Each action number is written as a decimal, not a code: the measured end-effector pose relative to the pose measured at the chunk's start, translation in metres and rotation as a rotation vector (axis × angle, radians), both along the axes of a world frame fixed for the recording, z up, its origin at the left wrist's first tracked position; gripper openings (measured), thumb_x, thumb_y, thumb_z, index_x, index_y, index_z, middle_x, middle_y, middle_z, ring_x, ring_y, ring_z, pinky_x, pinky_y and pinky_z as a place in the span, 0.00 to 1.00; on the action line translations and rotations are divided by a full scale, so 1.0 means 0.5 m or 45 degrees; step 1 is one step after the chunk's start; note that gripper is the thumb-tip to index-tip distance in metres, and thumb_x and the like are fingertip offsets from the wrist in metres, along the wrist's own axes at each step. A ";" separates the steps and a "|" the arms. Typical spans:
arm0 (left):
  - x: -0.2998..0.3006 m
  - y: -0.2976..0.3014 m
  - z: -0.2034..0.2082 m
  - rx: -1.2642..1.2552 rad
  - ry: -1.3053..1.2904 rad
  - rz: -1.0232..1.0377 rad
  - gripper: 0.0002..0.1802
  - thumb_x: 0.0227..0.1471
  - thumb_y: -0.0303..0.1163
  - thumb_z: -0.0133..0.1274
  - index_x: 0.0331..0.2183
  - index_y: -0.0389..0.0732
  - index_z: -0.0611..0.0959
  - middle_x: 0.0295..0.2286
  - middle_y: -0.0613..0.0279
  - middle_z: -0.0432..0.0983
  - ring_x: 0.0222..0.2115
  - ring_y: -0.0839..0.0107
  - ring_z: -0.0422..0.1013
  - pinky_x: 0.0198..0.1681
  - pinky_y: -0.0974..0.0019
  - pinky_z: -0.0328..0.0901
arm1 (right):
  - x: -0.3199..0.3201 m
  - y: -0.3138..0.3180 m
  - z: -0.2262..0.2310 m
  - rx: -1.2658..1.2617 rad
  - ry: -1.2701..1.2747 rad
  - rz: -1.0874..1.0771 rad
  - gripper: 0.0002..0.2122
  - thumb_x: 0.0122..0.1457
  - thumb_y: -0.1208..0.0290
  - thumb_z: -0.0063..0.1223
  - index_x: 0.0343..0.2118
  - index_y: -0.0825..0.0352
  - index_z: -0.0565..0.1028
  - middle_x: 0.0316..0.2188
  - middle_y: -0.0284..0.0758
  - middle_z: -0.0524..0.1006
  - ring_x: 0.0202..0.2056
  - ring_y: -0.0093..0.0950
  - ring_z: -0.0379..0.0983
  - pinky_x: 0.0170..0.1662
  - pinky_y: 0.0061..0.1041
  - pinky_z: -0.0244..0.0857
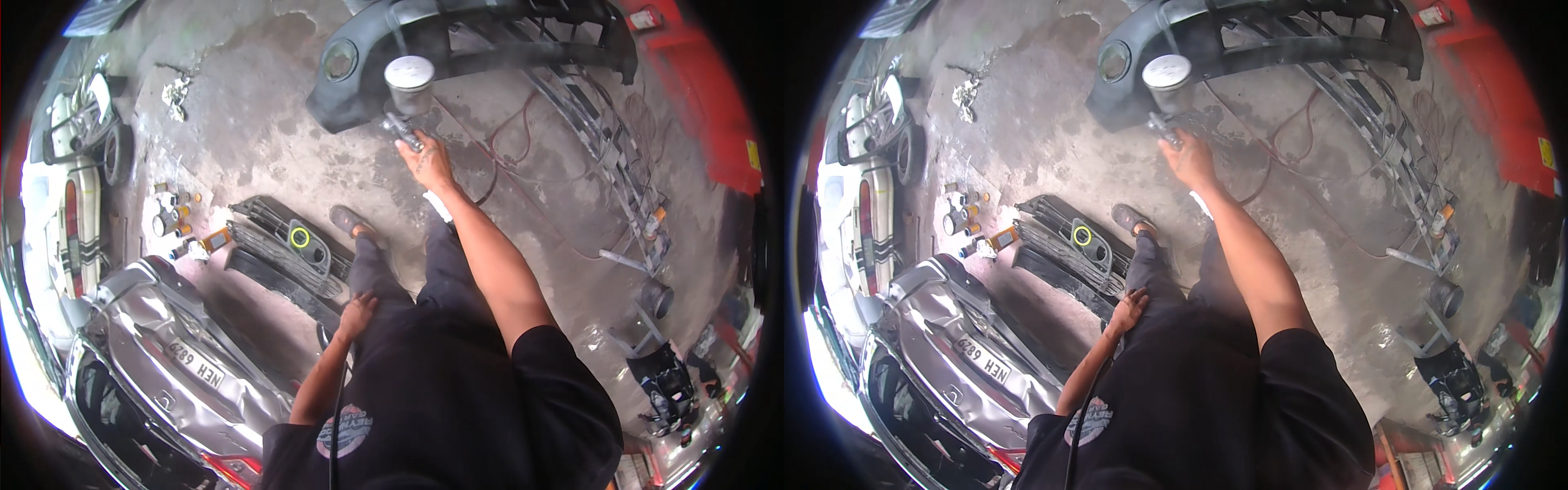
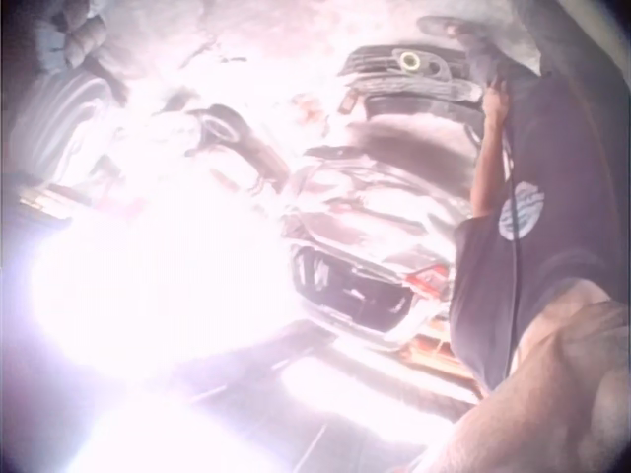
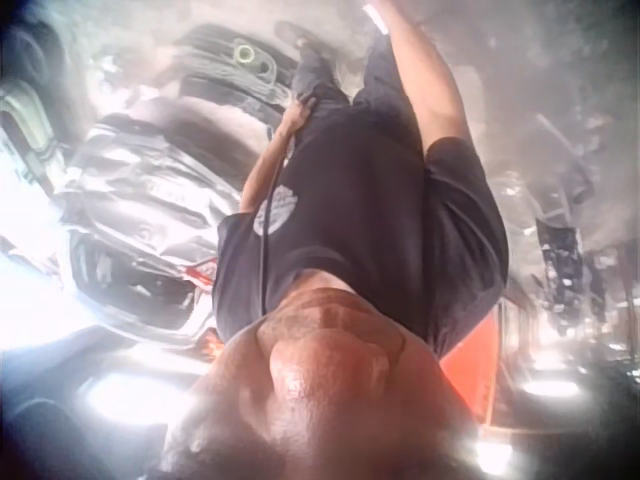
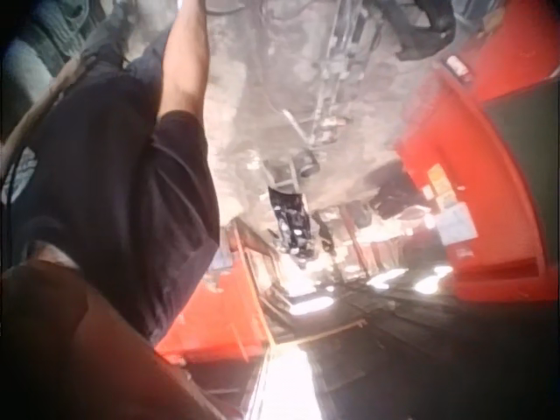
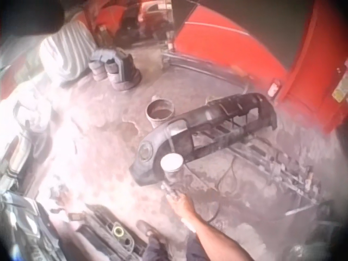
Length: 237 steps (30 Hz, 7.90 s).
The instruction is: The person uses a spray gun to apply paint to a car bumper resting on a metal stand. They move around the bumper to cover different sections, including the top, sides, and lower areas, while holding a cloth in the other hand.
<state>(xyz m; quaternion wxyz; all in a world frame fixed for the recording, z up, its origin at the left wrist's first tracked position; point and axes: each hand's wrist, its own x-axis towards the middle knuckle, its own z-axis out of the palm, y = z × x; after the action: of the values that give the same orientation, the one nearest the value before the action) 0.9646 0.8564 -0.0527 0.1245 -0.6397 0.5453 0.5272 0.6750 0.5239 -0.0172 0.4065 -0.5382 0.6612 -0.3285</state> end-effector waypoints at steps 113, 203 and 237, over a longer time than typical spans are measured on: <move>0.718 -0.637 0.009 0.021 0.351 -0.239 0.28 0.67 0.47 0.47 0.55 0.34 0.80 0.48 0.37 0.79 0.55 0.46 0.74 0.56 0.55 0.67 | 0.210 -0.205 0.240 -0.071 0.506 -1.199 0.17 0.62 0.58 0.61 0.42 0.70 0.81 0.28 0.53 0.81 0.35 0.55 0.80 0.40 0.44 0.71; -0.064 -0.641 -0.291 -0.112 0.880 0.562 0.30 0.65 0.39 0.42 0.57 0.24 0.76 0.52 0.45 0.78 0.54 0.61 0.73 0.61 0.60 0.65 | -0.530 -0.563 0.349 0.219 -0.048 -0.257 0.20 0.61 0.53 0.63 0.39 0.69 0.81 0.25 0.36 0.81 0.23 0.26 0.78 0.27 0.29 0.73; -0.133 -1.078 -0.280 -0.431 0.981 -0.458 0.14 0.66 0.33 0.46 0.36 0.31 0.80 0.31 0.44 0.79 0.36 0.56 0.79 0.40 0.56 0.69 | -0.500 -0.654 0.332 0.263 0.969 -0.892 0.20 0.60 0.56 0.62 0.43 0.71 0.82 0.34 0.57 0.82 0.42 0.55 0.80 0.48 0.46 0.73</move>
<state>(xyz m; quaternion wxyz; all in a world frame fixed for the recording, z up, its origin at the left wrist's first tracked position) 0.8979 0.3175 -0.1927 -0.1040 -0.3034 0.7328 0.6001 0.4248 0.1970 0.1488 0.0544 -0.3234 0.9312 -0.1591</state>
